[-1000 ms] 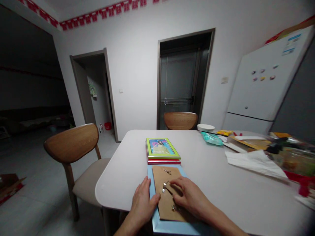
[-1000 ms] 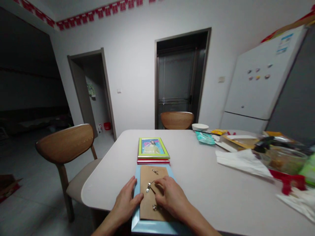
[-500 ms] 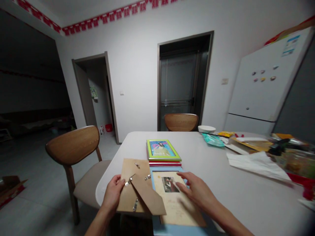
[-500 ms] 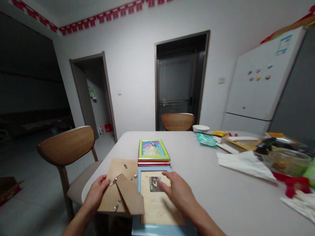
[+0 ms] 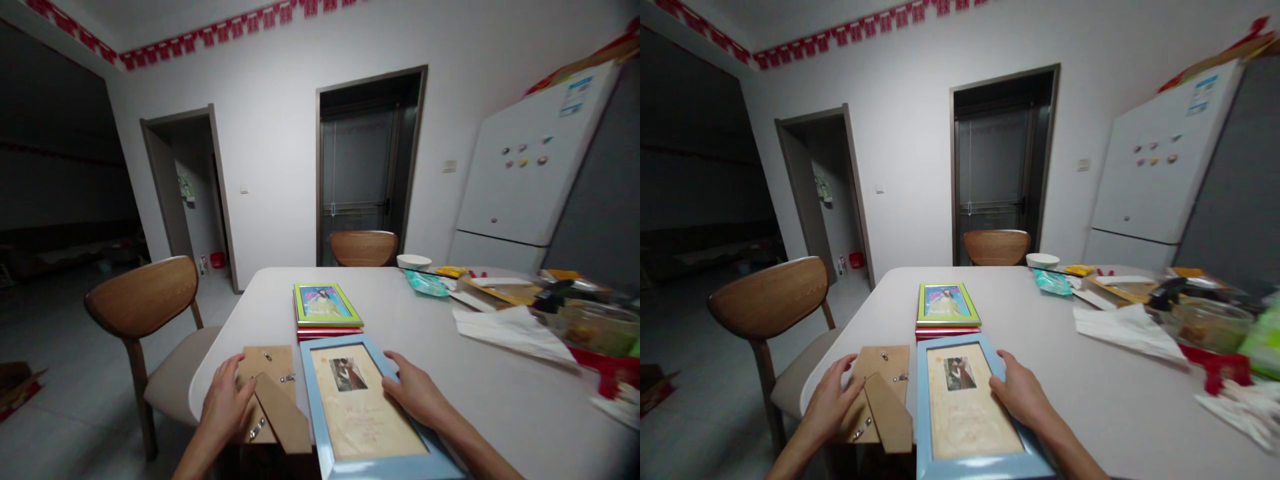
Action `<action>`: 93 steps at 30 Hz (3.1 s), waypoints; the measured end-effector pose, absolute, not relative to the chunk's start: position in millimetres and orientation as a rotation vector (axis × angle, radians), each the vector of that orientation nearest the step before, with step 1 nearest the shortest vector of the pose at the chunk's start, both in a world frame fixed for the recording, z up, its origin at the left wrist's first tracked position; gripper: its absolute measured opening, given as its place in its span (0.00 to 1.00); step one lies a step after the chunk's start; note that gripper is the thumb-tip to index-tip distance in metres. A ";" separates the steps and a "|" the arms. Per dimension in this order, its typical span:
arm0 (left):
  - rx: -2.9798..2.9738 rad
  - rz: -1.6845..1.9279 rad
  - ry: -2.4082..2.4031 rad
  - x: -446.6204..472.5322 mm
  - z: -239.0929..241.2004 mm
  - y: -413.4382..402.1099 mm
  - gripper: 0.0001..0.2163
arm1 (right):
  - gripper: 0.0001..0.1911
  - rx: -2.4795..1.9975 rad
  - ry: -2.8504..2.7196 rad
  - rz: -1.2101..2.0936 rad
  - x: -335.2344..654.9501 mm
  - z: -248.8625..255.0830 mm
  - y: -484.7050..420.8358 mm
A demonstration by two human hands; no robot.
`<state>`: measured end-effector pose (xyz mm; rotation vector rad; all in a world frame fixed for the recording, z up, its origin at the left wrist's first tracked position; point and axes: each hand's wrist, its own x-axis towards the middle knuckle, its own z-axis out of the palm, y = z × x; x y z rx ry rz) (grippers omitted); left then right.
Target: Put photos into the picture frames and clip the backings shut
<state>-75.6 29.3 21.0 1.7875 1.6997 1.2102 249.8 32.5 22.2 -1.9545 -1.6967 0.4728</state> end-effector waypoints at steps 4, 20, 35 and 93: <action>2.024 1.060 1.416 -13.2 43.9 1.0 0.18 | 0.33 -1.653 -1.320 1.047 241.2 50.6 20.3; 2.218 1.305 1.291 27.9 70.3 -20.5 0.21 | 0.32 -1.582 -1.399 0.920 249.1 36.8 23.9; 2.247 0.856 1.783 -34.8 9.4 -24.9 0.18 | 0.23 -2.066 -1.727 0.243 256.6 10.3 28.8; 2.523 0.413 1.003 31.3 14.9 -28.7 0.24 | 0.19 -1.823 -1.814 0.453 243.2 26.7 32.9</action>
